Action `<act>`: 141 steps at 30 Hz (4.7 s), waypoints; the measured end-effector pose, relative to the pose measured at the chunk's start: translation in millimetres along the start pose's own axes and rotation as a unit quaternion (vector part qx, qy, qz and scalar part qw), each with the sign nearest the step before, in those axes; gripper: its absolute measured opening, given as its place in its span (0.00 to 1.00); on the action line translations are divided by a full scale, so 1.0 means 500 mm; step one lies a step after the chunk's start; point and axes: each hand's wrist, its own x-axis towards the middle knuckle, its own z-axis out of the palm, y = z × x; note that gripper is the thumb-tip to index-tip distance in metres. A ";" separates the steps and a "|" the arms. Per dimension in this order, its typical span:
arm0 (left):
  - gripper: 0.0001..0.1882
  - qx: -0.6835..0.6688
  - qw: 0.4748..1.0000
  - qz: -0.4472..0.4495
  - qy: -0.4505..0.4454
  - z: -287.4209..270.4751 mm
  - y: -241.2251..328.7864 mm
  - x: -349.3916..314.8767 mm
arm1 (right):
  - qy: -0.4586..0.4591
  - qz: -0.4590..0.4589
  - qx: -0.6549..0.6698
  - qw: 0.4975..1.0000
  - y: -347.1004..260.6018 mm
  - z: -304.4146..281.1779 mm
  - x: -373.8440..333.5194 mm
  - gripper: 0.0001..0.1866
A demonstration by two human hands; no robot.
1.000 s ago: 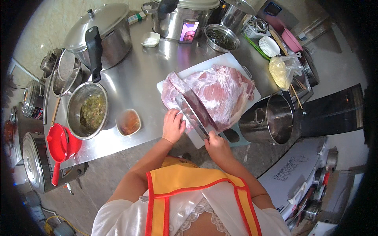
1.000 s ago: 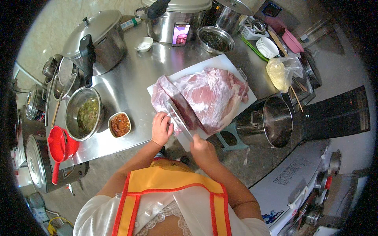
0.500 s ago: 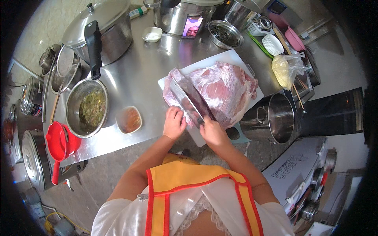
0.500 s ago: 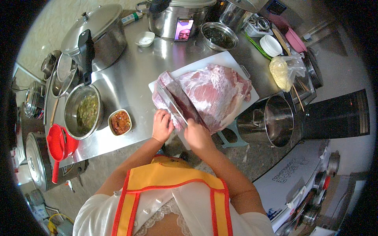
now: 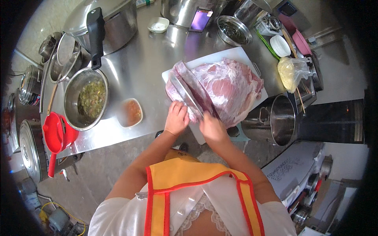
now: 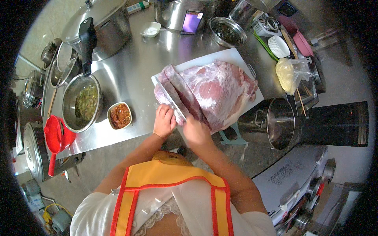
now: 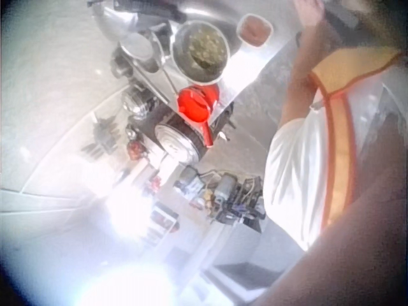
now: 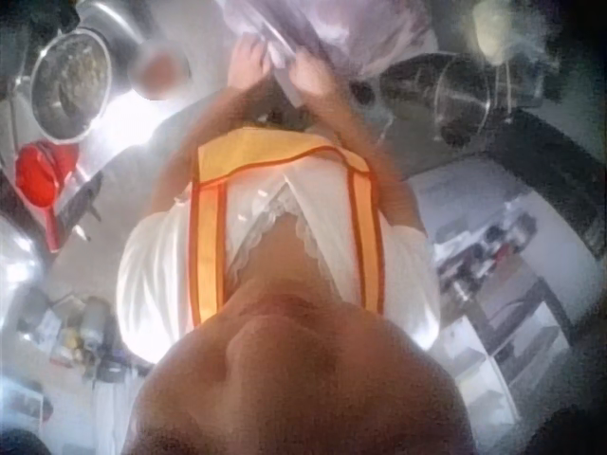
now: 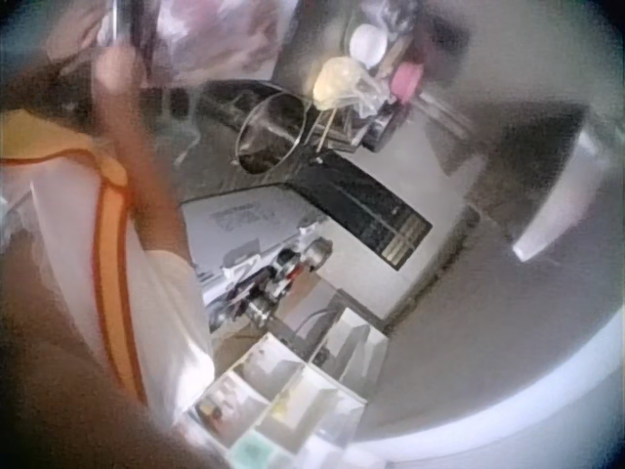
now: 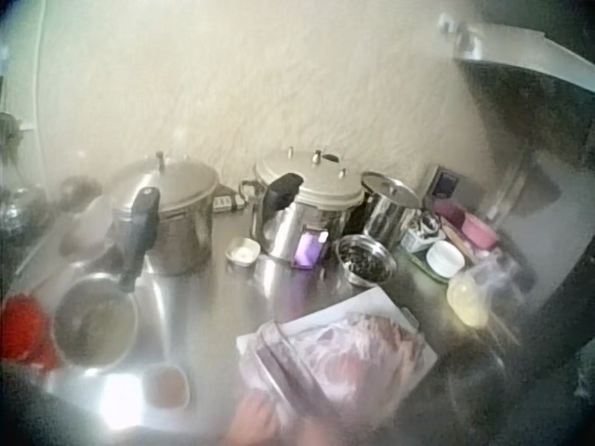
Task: The person fills a red scoop with water from a sink and pours it into a large metal pot. They then move the pot to a counter and begin cutting a large piece of raw meat on a cutting board using a cleaver, separating it into smaller portions.
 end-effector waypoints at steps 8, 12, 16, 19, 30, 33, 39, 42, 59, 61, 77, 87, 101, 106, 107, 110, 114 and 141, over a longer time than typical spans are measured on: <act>0.14 0.012 1.000 0.001 0.002 -0.001 0.002 0.006 | -0.030 0.036 -0.013 0.999 0.004 0.010 0.000 0.05; 0.15 0.006 1.000 -0.014 -0.004 -0.003 -0.002 0.010 | -0.032 0.014 -0.022 0.999 0.014 0.015 0.007 0.05; 0.16 -0.019 1.000 -0.018 -0.015 0.007 -0.010 0.001 | -0.023 0.000 -0.023 0.999 -0.041 0.032 0.125 0.06; 0.16 0.003 1.000 -0.013 -0.018 0.002 -0.005 0.006 | -0.027 -0.027 -0.017 0.999 -0.038 0.018 0.113 0.07; 0.15 -0.022 1.000 -0.018 -0.005 -0.001 0.002 0.015 | -0.037 0.033 -0.007 0.999 -0.056 0.030 0.175 0.08; 0.14 -0.009 1.000 -0.019 -0.001 -0.001 -0.006 0.013 | -0.075 0.033 -0.005 0.997 -0.035 0.010 0.123 0.10; 0.13 -0.045 0.998 -0.033 0.005 -0.002 -0.001 0.004 | -0.103 0.054 -0.023 0.993 -0.036 0.005 0.106 0.10; 0.14 -0.050 0.998 -0.038 0.015 0.006 0.004 0.005 | -0.062 0.037 0.001 0.997 -0.036 0.046 0.177 0.10; 0.11 -0.138 0.970 -0.176 0.094 -0.011 -0.014 0.001 | 0.140 0.037 0.175 0.974 0.032 -0.067 0.070 0.11; 0.16 -0.088 0.942 -0.305 0.108 -0.010 -0.022 0.027 | 0.146 0.074 0.222 0.961 0.075 -0.054 0.005 0.11; 0.15 -0.465 0.737 -0.474 -0.125 -0.041 -0.033 0.146 | 0.198 0.309 0.345 0.864 0.139 0.037 -0.299 0.11; 0.21 -0.708 0.571 -0.383 -0.162 -0.095 -0.054 0.239 | 0.230 0.327 0.376 0.836 0.106 0.028 -0.292 0.10; 0.26 -0.833 0.423 -0.338 -0.113 -0.092 -0.056 0.290 | 0.232 0.356 0.326 0.845 0.085 -0.008 -0.257 0.11; 0.27 -0.834 0.426 -0.340 -0.088 -0.085 -0.044 0.289 | 0.213 0.358 0.342 0.842 0.122 -0.021 -0.238 0.11; 0.25 -0.835 0.453 -0.302 -0.082 -0.077 -0.043 0.286 | 0.211 0.345 0.350 0.845 0.143 -0.013 -0.236 0.11; 0.28 -0.814 0.445 -0.371 -0.029 -0.061 0.003 0.295 | 0.196 0.314 0.369 0.853 0.207 -0.011 -0.227 0.11; 0.29 -0.738 0.568 -0.361 -0.047 -0.030 0.047 0.287 | 0.168 0.258 0.351 0.884 0.294 -0.048 -0.202 0.12; 0.22 -0.668 0.495 -0.450 -0.327 0.790 0.714 0.351 | 0.382 0.459 0.446 0.667 0.784 -0.139 -0.569 0.07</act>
